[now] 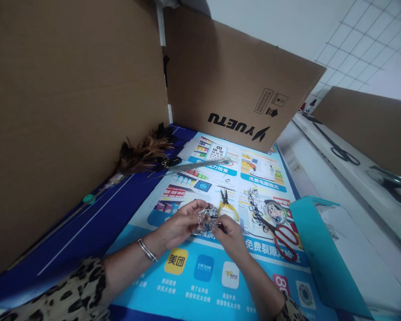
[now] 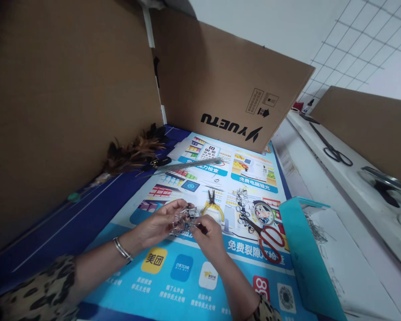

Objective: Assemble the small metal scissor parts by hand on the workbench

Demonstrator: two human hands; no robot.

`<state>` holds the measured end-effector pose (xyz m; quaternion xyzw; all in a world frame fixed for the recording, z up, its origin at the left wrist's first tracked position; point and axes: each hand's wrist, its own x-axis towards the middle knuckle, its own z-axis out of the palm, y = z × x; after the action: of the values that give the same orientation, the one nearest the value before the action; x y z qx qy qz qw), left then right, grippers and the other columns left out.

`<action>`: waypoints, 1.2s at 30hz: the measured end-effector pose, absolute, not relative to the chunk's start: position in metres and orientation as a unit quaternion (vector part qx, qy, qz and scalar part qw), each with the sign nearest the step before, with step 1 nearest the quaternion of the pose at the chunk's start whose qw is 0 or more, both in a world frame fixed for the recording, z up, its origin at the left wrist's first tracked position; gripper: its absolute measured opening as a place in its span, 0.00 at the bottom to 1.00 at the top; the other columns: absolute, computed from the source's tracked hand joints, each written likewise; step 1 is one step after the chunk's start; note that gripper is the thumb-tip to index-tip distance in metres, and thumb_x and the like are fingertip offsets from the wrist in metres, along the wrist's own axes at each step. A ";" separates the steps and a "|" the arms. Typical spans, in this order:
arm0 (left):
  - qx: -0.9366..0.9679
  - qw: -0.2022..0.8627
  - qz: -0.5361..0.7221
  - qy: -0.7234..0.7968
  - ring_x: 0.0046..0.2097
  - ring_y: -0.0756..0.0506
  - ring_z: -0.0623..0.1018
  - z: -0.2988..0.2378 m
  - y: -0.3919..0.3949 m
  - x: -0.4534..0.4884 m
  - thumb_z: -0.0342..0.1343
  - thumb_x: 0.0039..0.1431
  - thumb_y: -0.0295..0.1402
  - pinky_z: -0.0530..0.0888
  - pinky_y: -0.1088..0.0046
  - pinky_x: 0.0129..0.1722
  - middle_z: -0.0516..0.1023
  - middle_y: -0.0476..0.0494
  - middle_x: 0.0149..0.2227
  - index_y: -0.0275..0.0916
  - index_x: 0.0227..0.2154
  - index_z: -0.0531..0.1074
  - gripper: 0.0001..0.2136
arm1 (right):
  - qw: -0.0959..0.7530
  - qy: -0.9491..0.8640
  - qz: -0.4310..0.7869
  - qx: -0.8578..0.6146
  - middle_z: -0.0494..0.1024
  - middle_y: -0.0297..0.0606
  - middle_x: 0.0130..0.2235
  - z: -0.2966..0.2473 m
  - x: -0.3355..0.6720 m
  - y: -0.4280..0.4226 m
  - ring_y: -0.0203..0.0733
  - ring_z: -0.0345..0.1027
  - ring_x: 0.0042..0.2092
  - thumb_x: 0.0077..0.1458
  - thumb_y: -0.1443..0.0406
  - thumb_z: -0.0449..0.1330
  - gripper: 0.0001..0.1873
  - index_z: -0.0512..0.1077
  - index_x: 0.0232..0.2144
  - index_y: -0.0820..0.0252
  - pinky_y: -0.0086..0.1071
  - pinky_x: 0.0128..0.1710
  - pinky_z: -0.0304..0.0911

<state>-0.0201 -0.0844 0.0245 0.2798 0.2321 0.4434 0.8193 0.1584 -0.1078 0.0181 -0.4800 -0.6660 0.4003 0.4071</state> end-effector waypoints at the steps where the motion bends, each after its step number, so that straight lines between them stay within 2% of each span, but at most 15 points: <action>1: 0.278 0.817 0.447 0.235 0.35 0.51 0.73 0.025 -0.084 -0.020 0.61 0.46 0.27 0.68 0.79 0.28 0.69 0.44 0.45 0.38 0.37 0.68 0.13 | 0.407 -0.659 0.411 -0.480 0.64 0.31 0.26 0.018 0.159 -0.108 0.33 0.57 0.27 0.50 0.64 0.58 0.05 0.69 0.26 0.60 0.26 0.26 0.52; 8: 0.311 0.789 0.468 0.248 0.29 0.56 0.69 0.024 -0.084 -0.018 0.61 0.46 0.25 0.63 0.82 0.23 0.68 0.45 0.42 0.37 0.35 0.66 0.13 | 0.407 -0.603 0.507 -0.463 0.64 0.30 0.23 0.014 0.160 -0.108 0.33 0.57 0.25 0.52 0.61 0.57 0.09 0.66 0.25 0.60 0.26 0.25 0.54; 12: 0.335 0.784 0.457 0.252 0.30 0.55 0.69 0.023 -0.085 -0.017 0.63 0.44 0.26 0.63 0.81 0.24 0.68 0.47 0.41 0.38 0.35 0.66 0.15 | 0.409 -0.579 0.534 -0.461 0.65 0.31 0.22 0.013 0.161 -0.109 0.33 0.58 0.25 0.53 0.61 0.56 0.10 0.65 0.25 0.60 0.27 0.26 0.55; 19: 0.327 0.785 0.450 0.273 0.23 0.56 0.65 0.024 -0.085 -0.017 0.62 0.45 0.26 0.60 0.81 0.21 0.65 0.53 0.27 0.38 0.34 0.65 0.13 | 0.398 -0.602 0.525 -0.451 0.63 0.30 0.22 0.017 0.162 -0.108 0.31 0.54 0.24 0.51 0.61 0.58 0.11 0.64 0.23 0.61 0.26 0.24 0.51; 27: 0.303 0.806 0.435 0.264 0.24 0.56 0.65 0.026 -0.081 -0.022 0.61 0.46 0.25 0.58 0.81 0.20 0.66 0.51 0.28 0.38 0.35 0.65 0.13 | 0.405 -0.627 0.510 -0.427 0.63 0.31 0.25 0.020 0.165 -0.107 0.32 0.54 0.26 0.49 0.63 0.60 0.08 0.65 0.24 0.61 0.27 0.25 0.52; 36: 0.411 0.781 0.385 0.269 0.33 0.51 0.69 0.026 -0.076 -0.030 0.61 0.41 0.22 0.63 0.79 0.28 0.69 0.47 0.33 0.37 0.38 0.66 0.18 | 0.411 -0.666 0.426 -0.454 0.64 0.32 0.26 0.022 0.158 -0.110 0.34 0.57 0.28 0.48 0.67 0.59 0.07 0.65 0.22 0.60 0.28 0.28 0.54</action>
<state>-0.0298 -0.0763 0.0256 0.4110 0.2693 0.3848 0.7813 0.1584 -0.1102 0.0222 -0.4545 -0.6658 0.4256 0.4111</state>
